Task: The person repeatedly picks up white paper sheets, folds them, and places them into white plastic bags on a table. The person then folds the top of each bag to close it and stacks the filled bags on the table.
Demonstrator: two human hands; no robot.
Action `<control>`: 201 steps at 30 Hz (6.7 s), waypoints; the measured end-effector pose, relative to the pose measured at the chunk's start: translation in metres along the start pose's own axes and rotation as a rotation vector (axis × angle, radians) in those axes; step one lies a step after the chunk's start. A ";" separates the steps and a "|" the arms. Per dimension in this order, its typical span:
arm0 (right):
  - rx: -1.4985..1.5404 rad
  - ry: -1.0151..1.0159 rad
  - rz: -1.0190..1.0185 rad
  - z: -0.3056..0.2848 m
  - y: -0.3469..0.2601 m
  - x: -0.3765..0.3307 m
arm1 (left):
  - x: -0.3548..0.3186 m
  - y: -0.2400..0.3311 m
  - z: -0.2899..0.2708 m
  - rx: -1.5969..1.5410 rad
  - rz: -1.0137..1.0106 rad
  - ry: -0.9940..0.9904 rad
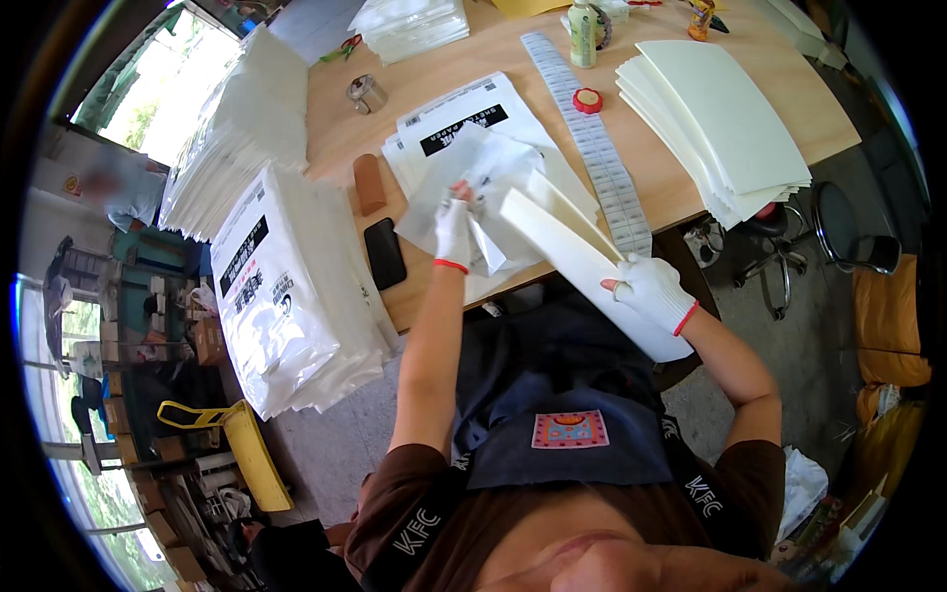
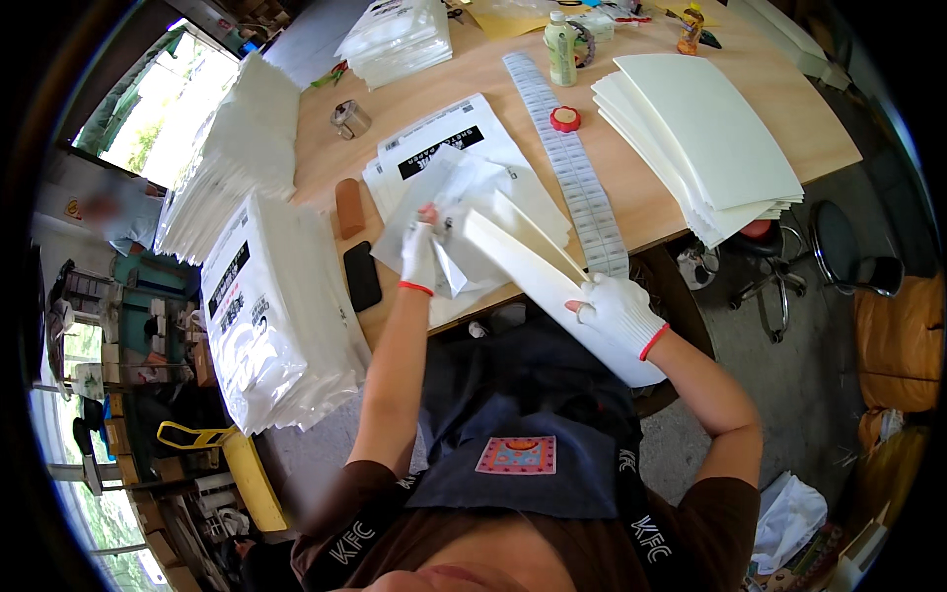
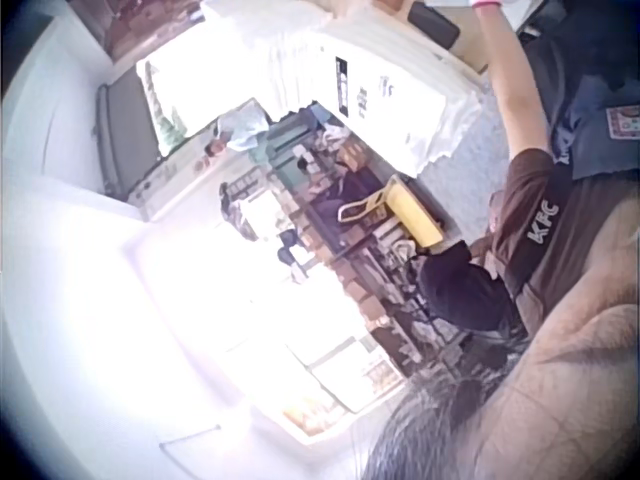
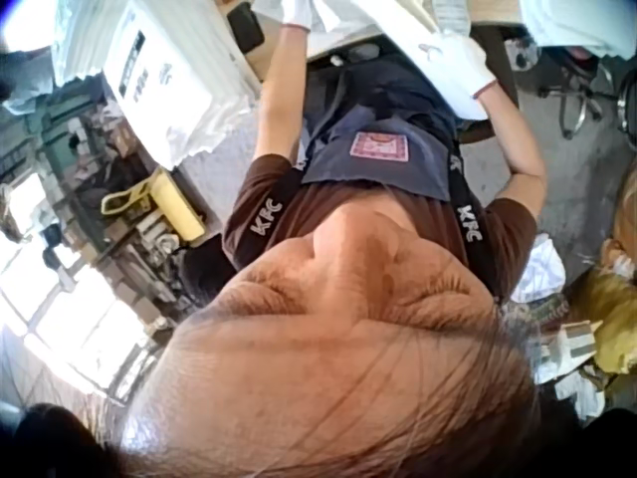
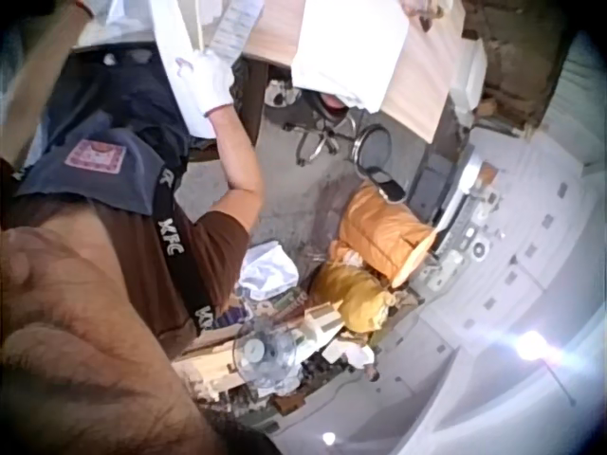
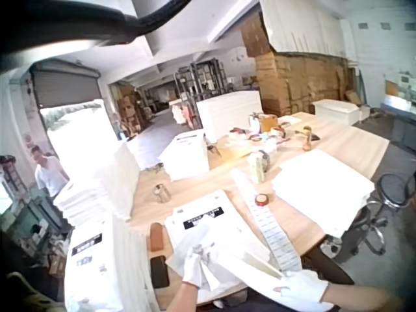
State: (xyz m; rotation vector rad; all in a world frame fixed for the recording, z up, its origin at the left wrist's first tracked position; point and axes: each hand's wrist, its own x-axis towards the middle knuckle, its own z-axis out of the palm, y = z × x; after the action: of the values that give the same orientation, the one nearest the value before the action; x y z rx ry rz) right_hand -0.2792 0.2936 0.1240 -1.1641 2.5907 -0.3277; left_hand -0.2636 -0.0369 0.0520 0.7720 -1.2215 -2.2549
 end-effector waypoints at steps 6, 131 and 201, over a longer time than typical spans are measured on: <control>-0.241 -0.128 0.003 -0.017 -0.020 0.010 | -0.048 0.066 0.037 0.515 0.154 -0.483; 0.345 -0.142 -0.202 0.103 -0.142 0.326 | -0.245 -0.058 -0.164 0.582 -0.441 -0.106; -0.209 0.335 0.404 -0.017 0.116 0.364 | -0.056 -0.106 0.097 1.488 0.699 -1.001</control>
State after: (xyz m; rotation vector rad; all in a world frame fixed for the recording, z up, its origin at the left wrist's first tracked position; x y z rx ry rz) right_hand -0.5963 0.0955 0.0448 -0.6552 3.1328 -0.1757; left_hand -0.3003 0.1096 0.0190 -0.5504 -2.9854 -0.7443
